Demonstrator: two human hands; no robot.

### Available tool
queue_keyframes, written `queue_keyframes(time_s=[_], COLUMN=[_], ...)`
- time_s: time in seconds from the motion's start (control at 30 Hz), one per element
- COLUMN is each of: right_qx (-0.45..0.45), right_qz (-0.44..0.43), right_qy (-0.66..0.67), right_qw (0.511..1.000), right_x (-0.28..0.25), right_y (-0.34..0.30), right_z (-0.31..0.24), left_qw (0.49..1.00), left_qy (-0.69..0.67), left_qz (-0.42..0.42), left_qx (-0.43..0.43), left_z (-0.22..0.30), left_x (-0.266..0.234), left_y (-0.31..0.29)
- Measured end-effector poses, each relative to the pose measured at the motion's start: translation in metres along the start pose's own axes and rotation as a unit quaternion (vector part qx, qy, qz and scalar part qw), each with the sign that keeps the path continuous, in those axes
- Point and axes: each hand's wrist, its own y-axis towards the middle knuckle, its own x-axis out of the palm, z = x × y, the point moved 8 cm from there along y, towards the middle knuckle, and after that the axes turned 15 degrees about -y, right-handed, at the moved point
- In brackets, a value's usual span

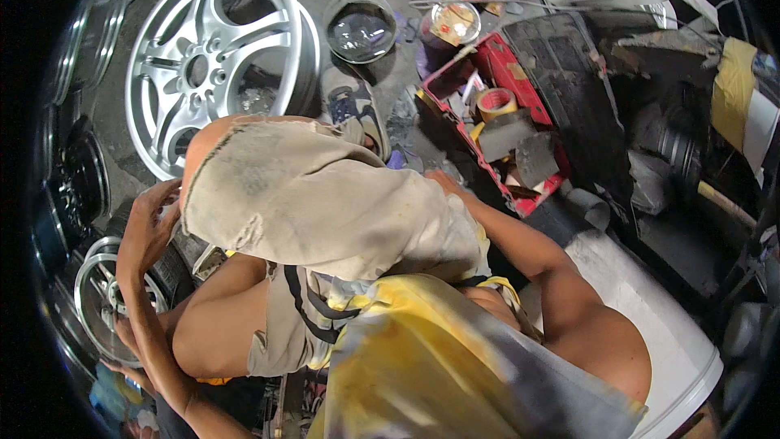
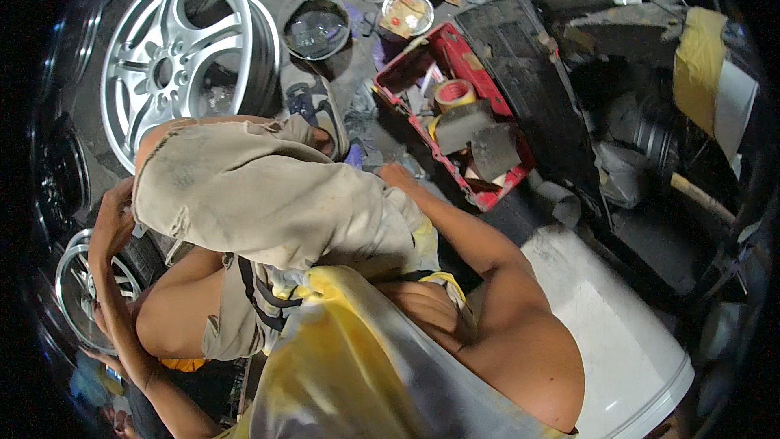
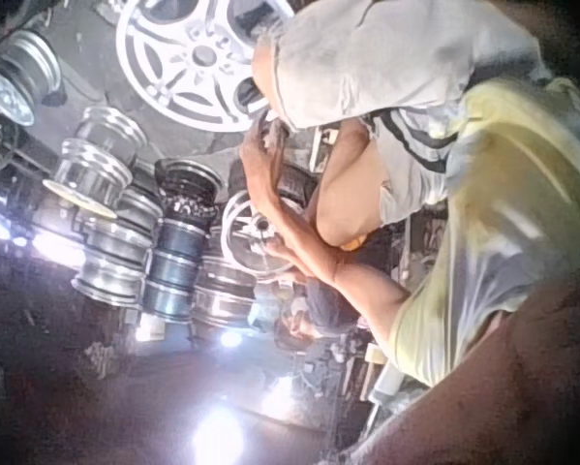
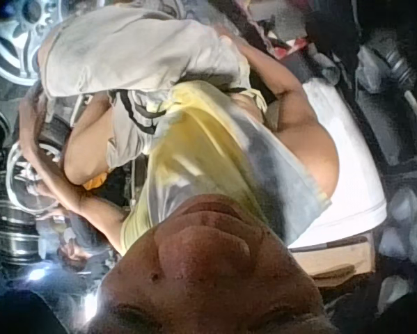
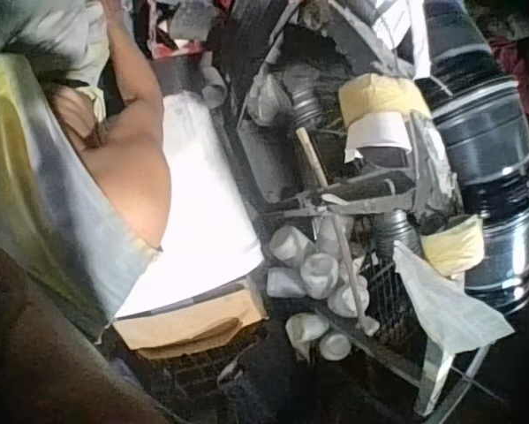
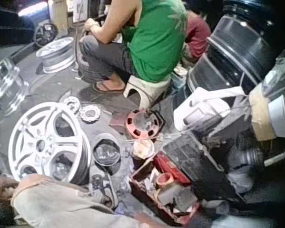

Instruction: The person sits on the floor and scrubs a silver car rim with a small abrasive pad. They repeatedly rub the surface of the rim, focusing on the spokes and the central hub area. The person occasionally pauses to wipe the rim with a cloth or inspect the surface before resuming the scrubbing action.

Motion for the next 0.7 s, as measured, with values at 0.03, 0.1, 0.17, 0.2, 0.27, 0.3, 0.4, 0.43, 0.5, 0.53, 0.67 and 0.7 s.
queue_keyframes(time_s=[0.03,0.1,0.17,0.2,0.27,0.3,0.4,0.43,0.5,0.53,0.67,0.7], right_qx=[-0.012,0.01,0.119,0.175,0.233,0.262,0.321,0.321,0.307,0.277,0.087,0.058], right_qz=[0.064,0.207,0.187,0.18,0.229,0.253,0.229,0.224,0.223,0.237,0.243,0.241], right_qy=[0.035,0.098,0.083,0.073,0.059,0.048,-0.028,-0.053,-0.099,-0.114,-0.164,-0.186], right_qw=[0.997,0.973,0.972,0.965,0.943,0.93,0.919,0.919,0.92,0.924,0.952,0.951], right_x=[0.01,0.044,0.016,-0.001,-0.007,-0.01,-0.004,-0.01,-0.04,-0.061,-0.12,-0.13], right_y=[-0.006,-0.022,-0.051,-0.066,-0.077,-0.082,-0.066,-0.054,-0.033,-0.025,0.052,0.062], right_z=[0.002,0.037,0.033,0.033,0.048,0.057,0.08,0.081,0.073,0.06,-0.03,-0.051], left_qw=[1.0,1.0,1.0,0.999,1.0,1.0,0.993,0.985,0.973,0.94,0.92,0.92], left_qy=[0.018,0.013,-0.009,-0.02,-0.014,-0.015,0.065,0.096,0.034,0.145,0.13,0.113], left_qz=[0.019,0.016,-0.001,-0.008,-0.005,-0.003,-0.093,-0.118,-0.195,-0.302,-0.368,-0.374], left_qx=[-0.013,-0.009,-0.027,-0.032,-0.028,-0.025,0.013,0.078,0.118,0.058,-0.016,-0.034], left_z=[-0.003,0.002,-0.009,-0.01,-0.013,-0.014,-0.016,-0.013,-0.012,-0.022,-0.037,-0.021], left_x=[-0.006,-0.005,0.002,0.003,0.016,0.024,0.07,0.091,0.148,0.186,0.327,0.337], left_y=[-0.019,-0.014,-0.018,-0.02,-0.016,-0.013,-0.004,-0.006,0.018,0.039,0.096,0.114])
